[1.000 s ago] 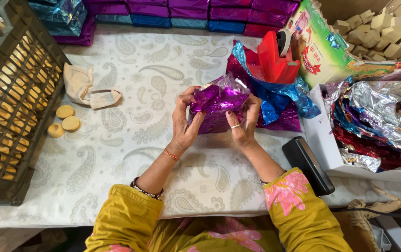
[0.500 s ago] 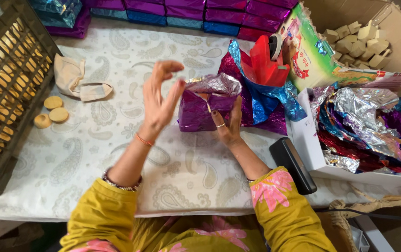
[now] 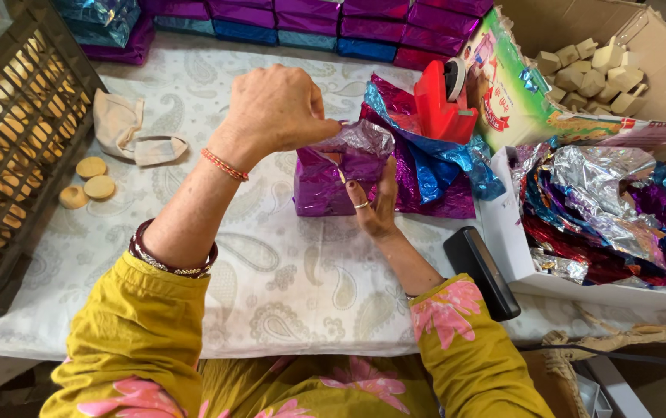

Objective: The person wraps a small rectangular box with shiny purple foil paper. They fold the paper around the box, tuck the edges, and secure the seams with clear adhesive tape. The wrapped box is then placed aside on the table.

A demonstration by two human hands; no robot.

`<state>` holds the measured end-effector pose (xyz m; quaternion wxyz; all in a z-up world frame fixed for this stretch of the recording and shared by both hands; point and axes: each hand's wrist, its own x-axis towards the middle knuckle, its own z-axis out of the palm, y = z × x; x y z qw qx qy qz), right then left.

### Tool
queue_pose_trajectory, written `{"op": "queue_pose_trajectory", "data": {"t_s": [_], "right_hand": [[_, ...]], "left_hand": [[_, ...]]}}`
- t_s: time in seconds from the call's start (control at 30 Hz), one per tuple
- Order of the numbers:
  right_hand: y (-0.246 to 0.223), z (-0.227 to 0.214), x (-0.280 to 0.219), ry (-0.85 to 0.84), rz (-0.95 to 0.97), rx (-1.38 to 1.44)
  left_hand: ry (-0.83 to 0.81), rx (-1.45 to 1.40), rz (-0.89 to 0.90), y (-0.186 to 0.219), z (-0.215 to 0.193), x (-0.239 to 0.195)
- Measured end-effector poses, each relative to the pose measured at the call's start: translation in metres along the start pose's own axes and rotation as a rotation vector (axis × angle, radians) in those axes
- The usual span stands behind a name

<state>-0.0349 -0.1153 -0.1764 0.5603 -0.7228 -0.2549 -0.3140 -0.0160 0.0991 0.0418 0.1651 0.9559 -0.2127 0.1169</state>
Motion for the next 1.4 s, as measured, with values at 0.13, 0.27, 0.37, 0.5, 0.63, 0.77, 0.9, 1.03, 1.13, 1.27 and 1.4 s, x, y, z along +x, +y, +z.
{"op": "queue_pose_trajectory", "data": {"t_s": [0.13, 0.27, 0.37, 0.5, 0.63, 0.77, 0.9, 1.03, 1.13, 1.27, 1.4], "right_hand": [[-0.001, 0.001, 0.004, 0.008, 0.001, -0.056], [-0.008, -0.001, 0.002, -0.009, 0.034, 0.005], [-0.012, 0.0, 0.005, 0.006, -0.012, -0.028], [-0.013, 0.001, 0.006, 0.012, 0.001, 0.02], [-0.012, 0.001, 0.004, -0.002, 0.026, 0.034], [-0.014, 0.0, 0.004, 0.005, 0.02, -0.014], [-0.013, -0.003, 0.005, 0.014, -0.028, -0.088], [-0.01, -0.001, 0.003, 0.029, -0.025, -0.107], [-0.009, -0.001, 0.004, 0.015, -0.017, -0.095], [-0.01, -0.001, 0.001, 0.047, 0.002, -0.035], [-0.006, 0.001, 0.0, 0.107, 0.015, 0.081]], "left_hand": [[-0.074, 0.027, 0.013, -0.001, -0.001, 0.0], [-0.04, 0.062, 0.007, -0.006, 0.003, 0.003], [0.046, 0.059, 0.007, -0.008, 0.006, 0.006], [0.207, 0.034, 0.002, -0.004, 0.007, 0.004], [0.327, -0.163, 0.018, -0.008, 0.006, -0.002], [0.597, -0.5, 0.142, -0.019, 0.023, -0.01], [0.561, -0.93, 0.159, -0.031, 0.077, -0.028], [0.41, -1.103, 0.204, -0.031, 0.137, -0.052], [0.383, -1.107, 0.278, -0.031, 0.163, -0.059], [0.391, -1.096, 0.227, -0.036, 0.18, -0.062], [0.466, -1.072, 0.114, -0.038, 0.189, -0.065]]}}
